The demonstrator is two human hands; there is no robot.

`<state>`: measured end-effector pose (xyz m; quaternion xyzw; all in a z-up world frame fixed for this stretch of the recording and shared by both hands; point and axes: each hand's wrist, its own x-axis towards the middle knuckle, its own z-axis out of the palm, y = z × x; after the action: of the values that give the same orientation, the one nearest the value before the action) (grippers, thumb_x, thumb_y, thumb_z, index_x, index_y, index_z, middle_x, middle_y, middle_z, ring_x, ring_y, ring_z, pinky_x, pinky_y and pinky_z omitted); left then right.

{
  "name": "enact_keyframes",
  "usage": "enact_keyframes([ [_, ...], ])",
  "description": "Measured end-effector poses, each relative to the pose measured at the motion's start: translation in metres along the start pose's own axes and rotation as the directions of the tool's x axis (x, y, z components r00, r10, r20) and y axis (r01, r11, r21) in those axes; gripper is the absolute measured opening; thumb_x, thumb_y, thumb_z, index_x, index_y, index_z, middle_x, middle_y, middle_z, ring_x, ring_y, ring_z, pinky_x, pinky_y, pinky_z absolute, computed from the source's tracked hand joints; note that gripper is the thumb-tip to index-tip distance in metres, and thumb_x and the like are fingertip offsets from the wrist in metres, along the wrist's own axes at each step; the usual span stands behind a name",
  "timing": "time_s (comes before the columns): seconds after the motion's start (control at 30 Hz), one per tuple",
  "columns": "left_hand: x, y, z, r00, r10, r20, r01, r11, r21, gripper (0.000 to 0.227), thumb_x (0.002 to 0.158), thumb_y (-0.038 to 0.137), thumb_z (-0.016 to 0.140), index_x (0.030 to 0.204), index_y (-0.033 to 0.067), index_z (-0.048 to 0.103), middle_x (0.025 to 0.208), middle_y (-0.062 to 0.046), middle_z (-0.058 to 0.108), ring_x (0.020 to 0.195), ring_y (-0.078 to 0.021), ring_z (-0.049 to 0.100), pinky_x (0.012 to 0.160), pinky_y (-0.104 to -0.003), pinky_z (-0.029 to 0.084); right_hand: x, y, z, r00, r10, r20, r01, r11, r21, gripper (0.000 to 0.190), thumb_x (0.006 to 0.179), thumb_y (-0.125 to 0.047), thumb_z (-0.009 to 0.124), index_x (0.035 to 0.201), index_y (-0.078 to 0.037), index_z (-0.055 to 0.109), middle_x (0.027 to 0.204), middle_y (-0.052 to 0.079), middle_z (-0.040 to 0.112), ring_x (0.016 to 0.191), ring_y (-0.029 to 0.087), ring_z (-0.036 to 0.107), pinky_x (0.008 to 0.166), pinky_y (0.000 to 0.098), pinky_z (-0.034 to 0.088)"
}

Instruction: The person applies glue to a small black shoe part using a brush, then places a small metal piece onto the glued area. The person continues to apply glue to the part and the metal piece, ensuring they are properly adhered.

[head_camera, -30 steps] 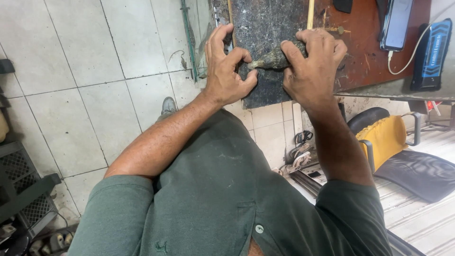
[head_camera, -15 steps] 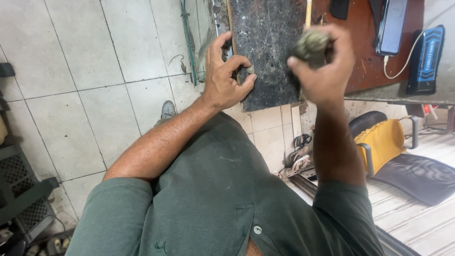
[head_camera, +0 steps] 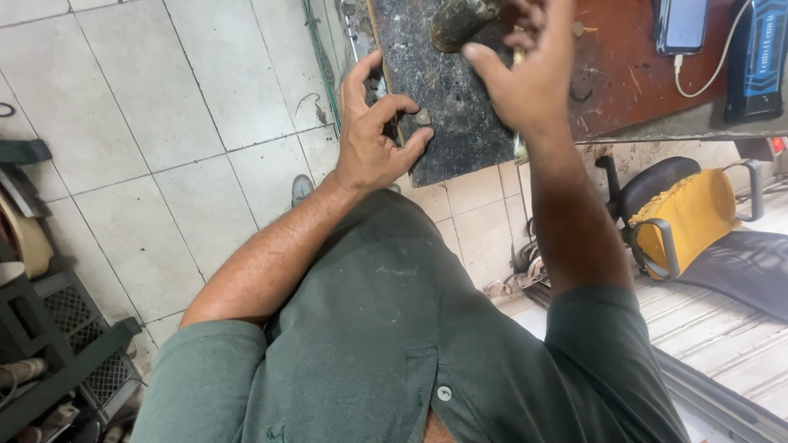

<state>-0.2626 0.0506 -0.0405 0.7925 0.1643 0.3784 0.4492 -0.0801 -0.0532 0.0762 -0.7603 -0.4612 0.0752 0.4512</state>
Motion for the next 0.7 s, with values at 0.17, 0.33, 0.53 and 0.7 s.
enact_keyframes([
  [0.17,-0.003,-0.004,-0.004,0.999,0.019,0.047,-0.017,0.999,-0.034,0.04,0.082,0.037,0.09,0.112,0.0149,0.074,0.157,-0.022,0.03,0.15,-0.0432,0.034,0.124,-0.073,0.032,-0.05,0.006,-0.003,0.906,-0.418,0.06,0.411,0.906,0.099,0.024,0.088,0.016,0.05,0.109,0.008,0.061,0.098,0.016,0.061,0.078,0.019,0.055,0.061,0.0252,0.048],
  [0.33,-0.008,-0.004,-0.015,0.994,0.028,0.103,-0.019,0.996,-0.082,0.067,0.087,0.054,0.07,0.139,0.0163,0.05,0.157,-0.021,0.031,0.15,-0.0395,0.036,0.125,-0.072,0.036,-0.079,0.004,0.009,0.872,-0.264,0.412,0.361,0.915,-0.178,0.054,0.083,-0.011,0.061,0.135,-0.005,0.054,0.134,0.013,0.069,0.123,0.034,0.057,0.103,0.0507,0.034],
  [0.53,-0.015,-0.004,-0.032,0.993,0.032,0.113,-0.026,0.998,-0.051,0.067,0.085,0.049,0.071,0.138,0.0155,0.048,0.151,-0.02,0.036,0.143,-0.0364,0.041,0.12,-0.068,0.04,-0.073,-0.004,0.011,0.881,-0.124,0.456,0.267,0.926,-0.265,0.059,0.082,-0.021,0.058,0.139,-0.008,0.06,0.131,0.011,0.067,0.124,0.034,0.054,0.103,0.0534,0.032],
  [0.7,-0.03,-0.019,-0.049,0.994,-0.016,0.109,0.024,0.997,-0.078,0.068,0.081,0.041,0.078,0.137,0.0149,0.05,0.146,-0.021,0.041,0.139,-0.0397,0.044,0.117,-0.064,0.038,-0.069,0.01,0.016,0.875,-0.258,0.409,0.371,0.901,-0.226,0.045,0.084,-0.019,0.058,0.128,-0.009,0.056,0.133,0.006,0.069,0.12,0.032,0.054,0.099,0.0502,0.03],
])
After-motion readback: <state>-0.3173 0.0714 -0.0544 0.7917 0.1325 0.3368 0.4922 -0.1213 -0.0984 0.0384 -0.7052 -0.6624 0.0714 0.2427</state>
